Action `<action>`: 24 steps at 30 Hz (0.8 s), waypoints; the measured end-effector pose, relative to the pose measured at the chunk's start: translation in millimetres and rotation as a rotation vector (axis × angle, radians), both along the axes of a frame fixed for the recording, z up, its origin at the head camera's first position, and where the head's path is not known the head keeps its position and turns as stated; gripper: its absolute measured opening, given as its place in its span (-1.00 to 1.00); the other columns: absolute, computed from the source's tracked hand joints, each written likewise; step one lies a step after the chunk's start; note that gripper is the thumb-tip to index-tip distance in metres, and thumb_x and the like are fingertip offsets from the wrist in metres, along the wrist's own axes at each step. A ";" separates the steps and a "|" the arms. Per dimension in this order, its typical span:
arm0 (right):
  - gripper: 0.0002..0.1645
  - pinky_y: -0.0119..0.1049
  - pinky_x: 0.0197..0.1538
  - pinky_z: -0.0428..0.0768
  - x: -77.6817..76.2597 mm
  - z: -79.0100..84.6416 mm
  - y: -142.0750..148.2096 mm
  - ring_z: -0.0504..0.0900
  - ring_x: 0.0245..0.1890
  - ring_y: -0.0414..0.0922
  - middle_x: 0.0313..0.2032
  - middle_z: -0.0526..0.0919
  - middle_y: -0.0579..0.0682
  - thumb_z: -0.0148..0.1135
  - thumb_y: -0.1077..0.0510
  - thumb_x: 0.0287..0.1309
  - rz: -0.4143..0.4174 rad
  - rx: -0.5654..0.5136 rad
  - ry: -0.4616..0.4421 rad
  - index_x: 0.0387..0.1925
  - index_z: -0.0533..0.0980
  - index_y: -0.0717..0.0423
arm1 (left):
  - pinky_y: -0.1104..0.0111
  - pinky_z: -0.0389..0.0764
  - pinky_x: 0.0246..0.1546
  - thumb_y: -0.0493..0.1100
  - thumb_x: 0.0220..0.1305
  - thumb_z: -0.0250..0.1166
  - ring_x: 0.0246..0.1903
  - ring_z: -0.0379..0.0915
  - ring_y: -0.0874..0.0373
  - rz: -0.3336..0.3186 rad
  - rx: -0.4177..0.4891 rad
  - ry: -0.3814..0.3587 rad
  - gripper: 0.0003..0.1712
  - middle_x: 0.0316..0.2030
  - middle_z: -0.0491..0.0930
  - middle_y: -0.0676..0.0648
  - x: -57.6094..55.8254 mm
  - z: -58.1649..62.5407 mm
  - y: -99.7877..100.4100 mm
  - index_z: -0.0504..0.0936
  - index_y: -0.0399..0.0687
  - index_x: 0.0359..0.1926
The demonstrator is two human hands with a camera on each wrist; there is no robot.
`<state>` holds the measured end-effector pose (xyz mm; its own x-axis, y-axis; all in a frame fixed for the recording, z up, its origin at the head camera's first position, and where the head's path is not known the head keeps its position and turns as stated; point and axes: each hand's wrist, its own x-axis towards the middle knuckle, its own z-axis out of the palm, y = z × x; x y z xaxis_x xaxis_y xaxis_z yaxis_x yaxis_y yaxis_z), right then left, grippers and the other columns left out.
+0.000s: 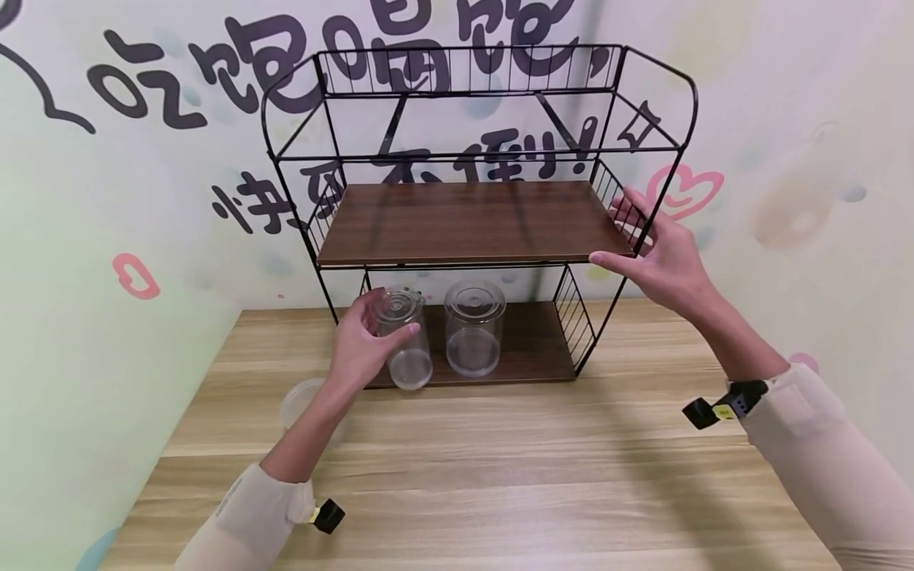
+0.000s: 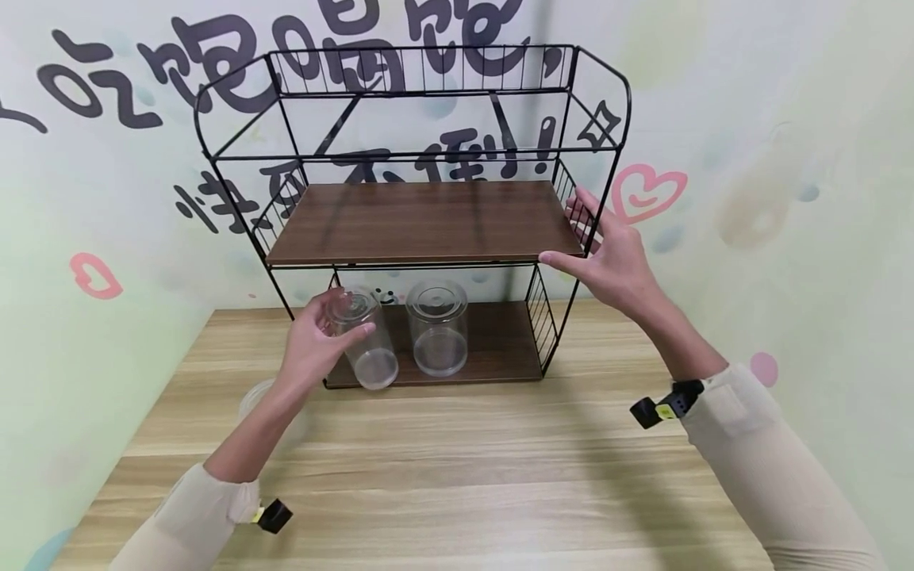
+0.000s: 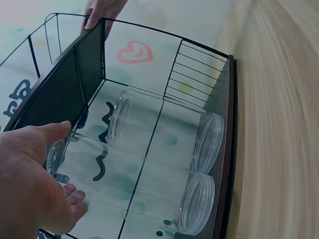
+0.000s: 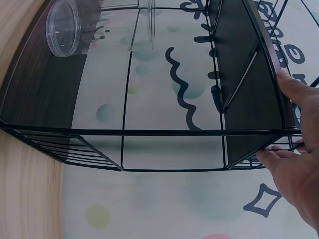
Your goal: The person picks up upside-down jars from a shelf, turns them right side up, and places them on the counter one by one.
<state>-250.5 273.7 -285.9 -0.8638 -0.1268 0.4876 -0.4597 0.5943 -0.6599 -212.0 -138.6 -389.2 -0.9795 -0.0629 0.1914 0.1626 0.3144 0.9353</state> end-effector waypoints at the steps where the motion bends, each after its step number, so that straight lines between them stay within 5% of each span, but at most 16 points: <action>1: 0.14 -0.68 -0.03 0.49 0.2 -0.2 0.2 0.56 0.17 -0.26 0.26 0.63 0.18 0.66 0.18 0.08 -0.001 -0.001 -0.001 0.62 0.26 0.01 | 0.20 0.40 0.52 -0.14 0.13 0.64 0.41 0.43 -0.06 -0.003 0.001 -0.004 -0.02 0.37 0.54 -0.24 2.2 1.0 -0.1 0.37 -0.22 0.50; 11: 0.15 -0.73 0.08 0.51 -0.4 -2.7 1.0 0.55 0.15 -0.31 0.27 0.61 0.20 0.65 0.22 0.08 0.011 -0.027 -0.011 0.63 0.23 0.00 | 0.21 0.34 0.55 -0.13 0.14 0.65 0.45 0.40 -0.01 -0.047 0.072 -0.060 0.03 0.42 0.51 -0.15 26.6 6.7 -2.1 0.31 -0.14 0.55; 24: 0.17 -0.46 0.35 0.51 15.5 -6.6 2.7 0.36 0.53 0.04 0.55 0.32 0.22 0.58 0.39 0.10 0.071 -0.141 -0.019 0.65 0.16 0.09 | 0.38 0.51 0.40 -0.26 0.15 0.62 0.38 0.46 0.11 -0.120 0.219 -0.069 -0.09 0.37 0.55 -0.02 53.7 9.5 4.4 0.39 -0.05 0.47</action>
<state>-235.0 276.4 -292.5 -0.8642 -0.1191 0.4888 -0.4840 0.4618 -0.7433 -158.3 -134.2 -379.6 -0.9927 0.0222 0.1187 0.1202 0.0849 0.9891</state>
